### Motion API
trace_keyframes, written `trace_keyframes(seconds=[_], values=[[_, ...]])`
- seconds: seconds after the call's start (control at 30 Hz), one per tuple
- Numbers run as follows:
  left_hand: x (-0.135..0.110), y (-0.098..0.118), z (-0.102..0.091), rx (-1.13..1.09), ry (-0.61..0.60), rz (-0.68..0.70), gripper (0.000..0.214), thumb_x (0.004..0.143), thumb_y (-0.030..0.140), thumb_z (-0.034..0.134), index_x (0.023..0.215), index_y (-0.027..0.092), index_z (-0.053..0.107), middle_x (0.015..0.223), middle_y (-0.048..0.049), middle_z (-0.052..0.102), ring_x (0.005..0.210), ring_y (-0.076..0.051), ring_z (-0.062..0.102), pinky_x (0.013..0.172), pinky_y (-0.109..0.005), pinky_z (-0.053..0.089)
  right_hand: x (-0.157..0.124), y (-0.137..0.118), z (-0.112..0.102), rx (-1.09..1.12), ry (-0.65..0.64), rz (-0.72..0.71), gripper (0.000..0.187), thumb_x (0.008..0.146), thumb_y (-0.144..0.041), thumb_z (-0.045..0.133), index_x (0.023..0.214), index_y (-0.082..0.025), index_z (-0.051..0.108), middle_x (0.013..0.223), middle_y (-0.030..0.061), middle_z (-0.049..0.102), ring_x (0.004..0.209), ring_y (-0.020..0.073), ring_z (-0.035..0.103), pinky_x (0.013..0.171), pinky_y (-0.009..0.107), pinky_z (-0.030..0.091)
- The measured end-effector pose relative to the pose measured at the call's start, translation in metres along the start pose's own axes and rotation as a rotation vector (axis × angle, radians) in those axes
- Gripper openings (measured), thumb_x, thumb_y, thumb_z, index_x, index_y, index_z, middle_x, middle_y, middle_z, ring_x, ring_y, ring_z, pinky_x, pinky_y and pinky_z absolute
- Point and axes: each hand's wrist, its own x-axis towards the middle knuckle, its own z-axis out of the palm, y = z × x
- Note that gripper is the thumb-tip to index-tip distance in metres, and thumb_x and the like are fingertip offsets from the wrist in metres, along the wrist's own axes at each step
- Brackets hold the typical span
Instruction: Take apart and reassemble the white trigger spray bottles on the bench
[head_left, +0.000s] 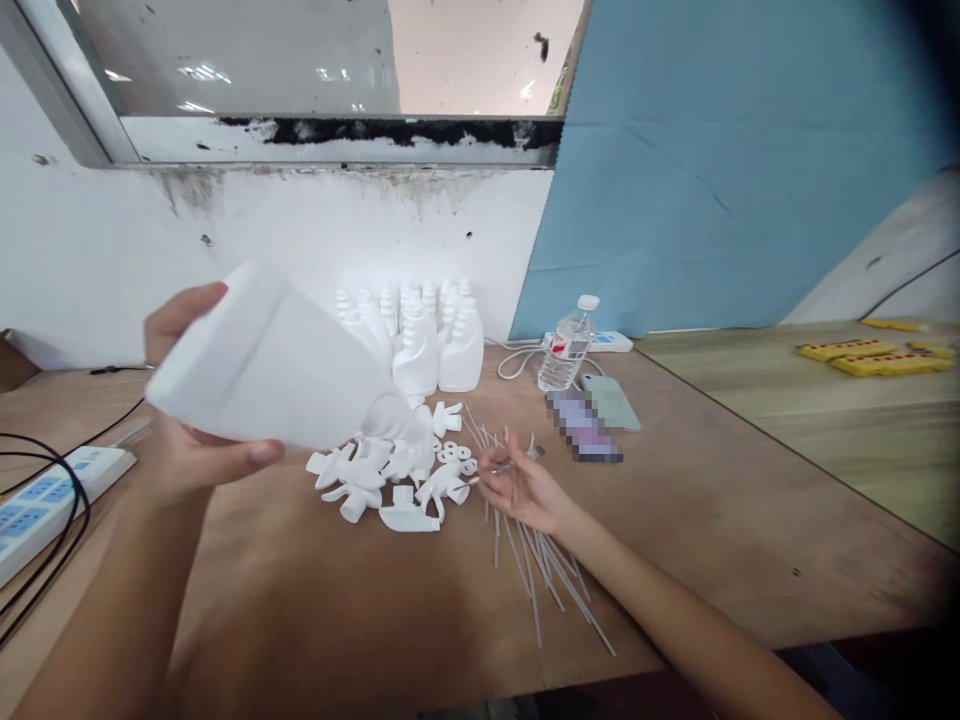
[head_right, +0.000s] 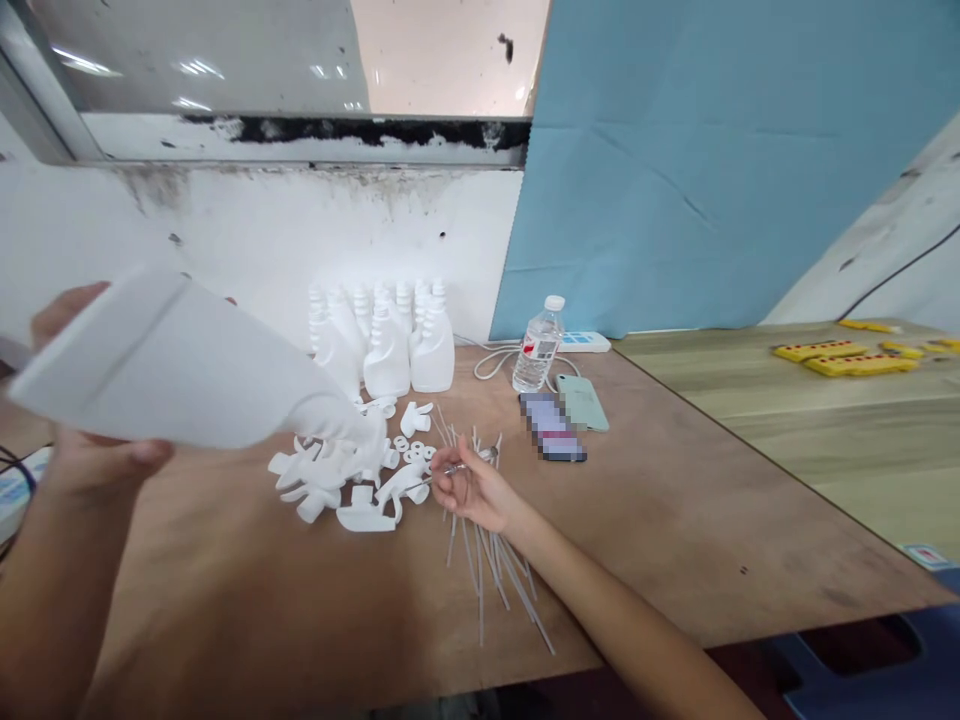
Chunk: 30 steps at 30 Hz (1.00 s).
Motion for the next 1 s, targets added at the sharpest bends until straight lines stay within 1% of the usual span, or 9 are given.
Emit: trace_keyframes(seconds=[0.13, 0.27, 0.33, 0.47, 0.57, 0.67, 0.77, 0.9, 1.0], values=[[-0.024, -0.006, 0.048, -0.178, -0.058, 0.043, 0.095, 0.045, 0.032, 0.089, 0.128, 0.026, 0.043, 0.133, -0.0085, 0.042, 0.127, -0.036, 0.040, 0.108, -0.055, 0.032, 0.000, -0.001, 0.004, -0.034, -0.017, 0.008, 0.055, 0.074, -0.069, 0.059, 0.098, -0.019, 0.061, 0.077, 0.0041, 0.063, 0.065, 0.0158, 0.061, 0.040, 0.019, 0.037], [-0.038, -0.006, 0.066, -0.352, -0.227, -0.023, 0.086, 0.052, 0.025, 0.085, 0.123, 0.032, 0.037, 0.139, -0.0109, 0.041, 0.131, -0.037, 0.038, 0.105, -0.062, 0.031, 0.003, 0.000, -0.003, -0.056, 0.076, -0.091, 0.051, 0.075, -0.067, 0.058, 0.091, -0.019, 0.061, 0.082, 0.0077, 0.067, 0.072, 0.0205, 0.063, 0.049, 0.026, 0.043], [-0.037, -0.010, 0.064, -0.303, -0.274, 0.005, 0.088, 0.051, 0.027, 0.087, 0.123, 0.035, 0.037, 0.141, -0.0106, 0.039, 0.132, -0.037, 0.037, 0.104, -0.062, 0.033, 0.003, -0.002, -0.007, -0.061, 0.153, -0.136, 0.046, 0.078, -0.064, 0.056, 0.090, -0.020, 0.060, 0.080, 0.0072, 0.067, 0.071, 0.0215, 0.063, 0.048, 0.027, 0.042], [-0.032, -0.025, 0.053, 0.011, -0.404, 0.100, 0.104, 0.044, 0.038, 0.091, 0.132, 0.037, 0.034, 0.145, -0.0124, 0.032, 0.130, -0.036, 0.040, 0.102, -0.056, 0.039, 0.000, -0.011, -0.008, -0.089, 0.274, -0.251, 0.040, 0.086, -0.060, 0.045, 0.083, -0.023, 0.059, 0.076, 0.0046, 0.067, 0.061, 0.0193, 0.061, 0.046, 0.029, 0.044], [-0.032, -0.034, 0.048, 0.113, -0.440, 0.164, 0.108, 0.049, 0.043, 0.088, 0.137, 0.040, 0.025, 0.149, -0.0122, 0.026, 0.132, -0.035, 0.038, 0.103, -0.055, 0.040, -0.001, -0.018, -0.006, -0.103, 0.316, -0.308, 0.030, 0.086, -0.052, 0.048, 0.082, -0.023, 0.059, 0.068, 0.0014, 0.065, 0.053, 0.0171, 0.060, 0.042, 0.028, 0.046], [-0.032, -0.034, 0.047, 0.202, -0.468, 0.256, 0.098, 0.063, 0.040, 0.083, 0.138, 0.040, 0.021, 0.150, -0.0122, 0.026, 0.135, -0.033, 0.035, 0.104, -0.054, 0.041, 0.001, -0.020, -0.008, -0.050, 0.369, -0.276, 0.020, 0.080, -0.041, 0.061, 0.085, -0.022, 0.060, 0.060, -0.0016, 0.063, 0.047, 0.0148, 0.059, 0.033, 0.022, 0.043], [-0.032, -0.031, 0.044, 0.324, -0.500, 0.338, 0.084, 0.077, 0.028, 0.073, 0.139, 0.039, 0.018, 0.147, -0.0122, 0.034, 0.133, -0.028, 0.040, 0.099, -0.049, 0.048, 0.003, -0.018, -0.014, 0.032, 0.393, -0.244, 0.022, 0.075, -0.040, 0.069, 0.084, -0.021, 0.061, 0.061, -0.0029, 0.064, 0.045, 0.0122, 0.059, 0.029, 0.017, 0.039], [-0.030, -0.027, 0.037, 0.605, -0.503, 0.396, 0.060, 0.084, 0.016, 0.062, 0.133, 0.035, 0.033, 0.143, -0.0116, 0.041, 0.129, -0.027, 0.045, 0.094, -0.045, 0.052, 0.001, -0.016, -0.022, 0.032, 0.316, -0.181, 0.038, 0.064, -0.053, 0.077, 0.080, -0.022, 0.063, 0.065, -0.0008, 0.068, 0.053, 0.0140, 0.063, 0.037, 0.019, 0.047], [-0.026, -0.026, 0.033, 0.710, -0.459, 0.408, 0.051, 0.085, 0.011, 0.058, 0.129, 0.029, 0.040, 0.139, -0.0122, 0.047, 0.129, -0.026, 0.045, 0.097, -0.045, 0.049, -0.005, -0.017, -0.022, -0.054, 0.246, -0.044, 0.042, 0.060, -0.049, 0.081, 0.084, -0.020, 0.063, 0.062, 0.0030, 0.068, 0.047, 0.0163, 0.062, 0.037, 0.023, 0.047]])
